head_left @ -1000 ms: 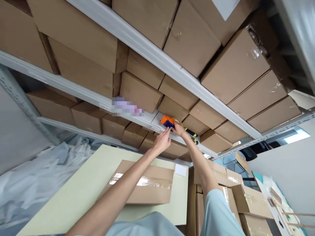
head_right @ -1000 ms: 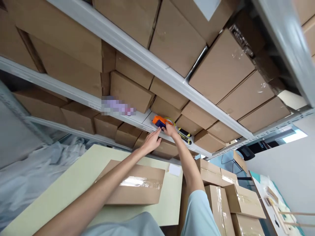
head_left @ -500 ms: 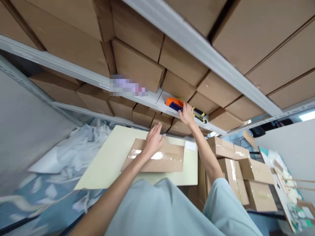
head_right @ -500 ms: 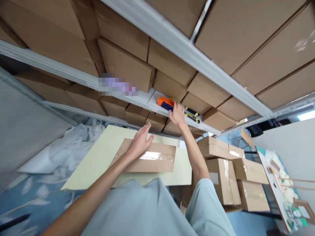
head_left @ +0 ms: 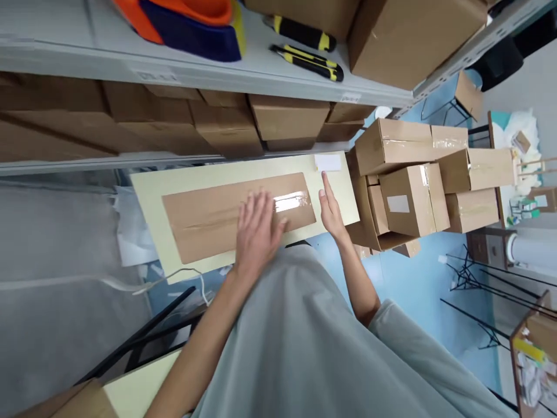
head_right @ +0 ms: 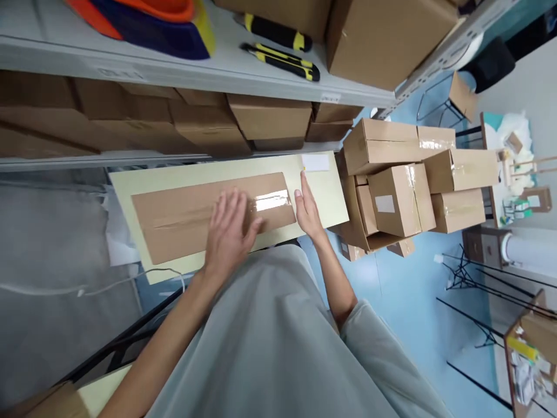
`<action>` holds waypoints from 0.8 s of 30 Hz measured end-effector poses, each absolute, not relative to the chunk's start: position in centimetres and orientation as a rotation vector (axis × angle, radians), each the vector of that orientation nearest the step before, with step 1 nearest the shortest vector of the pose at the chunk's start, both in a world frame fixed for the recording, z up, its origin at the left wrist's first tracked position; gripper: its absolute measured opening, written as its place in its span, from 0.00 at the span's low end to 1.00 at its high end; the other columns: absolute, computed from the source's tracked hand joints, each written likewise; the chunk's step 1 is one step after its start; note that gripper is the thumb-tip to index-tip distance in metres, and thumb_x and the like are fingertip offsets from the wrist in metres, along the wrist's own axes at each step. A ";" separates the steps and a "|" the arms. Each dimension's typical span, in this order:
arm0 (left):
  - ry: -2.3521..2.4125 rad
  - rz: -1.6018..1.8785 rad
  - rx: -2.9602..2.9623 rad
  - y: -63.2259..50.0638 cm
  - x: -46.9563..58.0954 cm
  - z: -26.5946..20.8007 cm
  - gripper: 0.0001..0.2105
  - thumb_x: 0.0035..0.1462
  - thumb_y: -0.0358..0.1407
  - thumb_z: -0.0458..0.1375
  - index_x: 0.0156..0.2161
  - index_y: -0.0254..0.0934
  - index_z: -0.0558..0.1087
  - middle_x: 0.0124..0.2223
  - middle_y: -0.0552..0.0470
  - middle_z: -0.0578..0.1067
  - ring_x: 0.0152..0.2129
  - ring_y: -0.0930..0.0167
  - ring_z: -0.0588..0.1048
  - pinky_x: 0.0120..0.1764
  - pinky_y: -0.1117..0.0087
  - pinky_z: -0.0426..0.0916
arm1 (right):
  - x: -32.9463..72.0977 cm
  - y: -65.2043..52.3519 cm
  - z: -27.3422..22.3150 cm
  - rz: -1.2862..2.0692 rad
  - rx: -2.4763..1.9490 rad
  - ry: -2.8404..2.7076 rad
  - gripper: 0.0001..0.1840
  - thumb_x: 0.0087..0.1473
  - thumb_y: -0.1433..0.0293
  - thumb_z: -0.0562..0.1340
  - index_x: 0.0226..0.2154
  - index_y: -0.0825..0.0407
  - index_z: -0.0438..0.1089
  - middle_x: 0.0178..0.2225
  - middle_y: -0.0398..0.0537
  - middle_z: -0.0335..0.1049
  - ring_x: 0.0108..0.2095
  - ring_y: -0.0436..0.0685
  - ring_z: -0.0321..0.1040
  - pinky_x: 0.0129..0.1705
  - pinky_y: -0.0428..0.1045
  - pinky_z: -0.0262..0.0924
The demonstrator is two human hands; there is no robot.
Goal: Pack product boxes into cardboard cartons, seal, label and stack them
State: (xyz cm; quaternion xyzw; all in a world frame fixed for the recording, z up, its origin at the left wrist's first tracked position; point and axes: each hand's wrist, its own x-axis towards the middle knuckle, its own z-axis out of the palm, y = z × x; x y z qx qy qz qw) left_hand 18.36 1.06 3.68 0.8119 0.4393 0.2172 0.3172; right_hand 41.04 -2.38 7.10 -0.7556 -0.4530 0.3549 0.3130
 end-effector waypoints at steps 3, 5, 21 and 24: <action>0.972 0.435 2.219 1.1 22.4 3.5 0.36 0.80 0.49 0.49 0.84 0.36 0.53 0.84 0.34 0.56 0.83 0.50 0.50 0.81 0.36 0.44 | 40.6 -3.0 6.7 1.024 -1.894 -1.144 0.47 0.78 0.39 0.35 0.87 0.45 0.32 0.86 0.44 0.42 0.87 0.59 0.33 0.87 0.64 0.33; 0.939 0.370 2.245 1.2 23.8 3.0 0.35 0.80 0.47 0.47 0.83 0.33 0.54 0.83 0.33 0.56 0.83 0.50 0.51 0.81 0.37 0.45 | 40.2 -3.5 6.0 1.076 -1.812 -1.162 0.49 0.77 0.37 0.37 0.87 0.46 0.33 0.86 0.44 0.40 0.87 0.59 0.32 0.87 0.63 0.32; 0.999 0.282 2.265 -0.1 24.2 0.9 0.35 0.79 0.46 0.49 0.84 0.37 0.53 0.84 0.37 0.56 0.83 0.51 0.51 0.82 0.37 0.42 | 41.4 -5.5 -1.1 1.405 -1.735 -0.983 0.56 0.73 0.31 0.34 0.86 0.49 0.37 0.87 0.43 0.35 0.87 0.55 0.30 0.88 0.59 0.28; 0.990 0.274 2.269 0.0 24.2 1.0 0.35 0.79 0.44 0.49 0.84 0.36 0.53 0.84 0.37 0.55 0.83 0.52 0.51 0.82 0.37 0.42 | 40.8 -5.0 0.1 1.294 -1.751 -1.095 0.54 0.74 0.32 0.33 0.87 0.45 0.34 0.87 0.40 0.35 0.87 0.54 0.26 0.88 0.59 0.28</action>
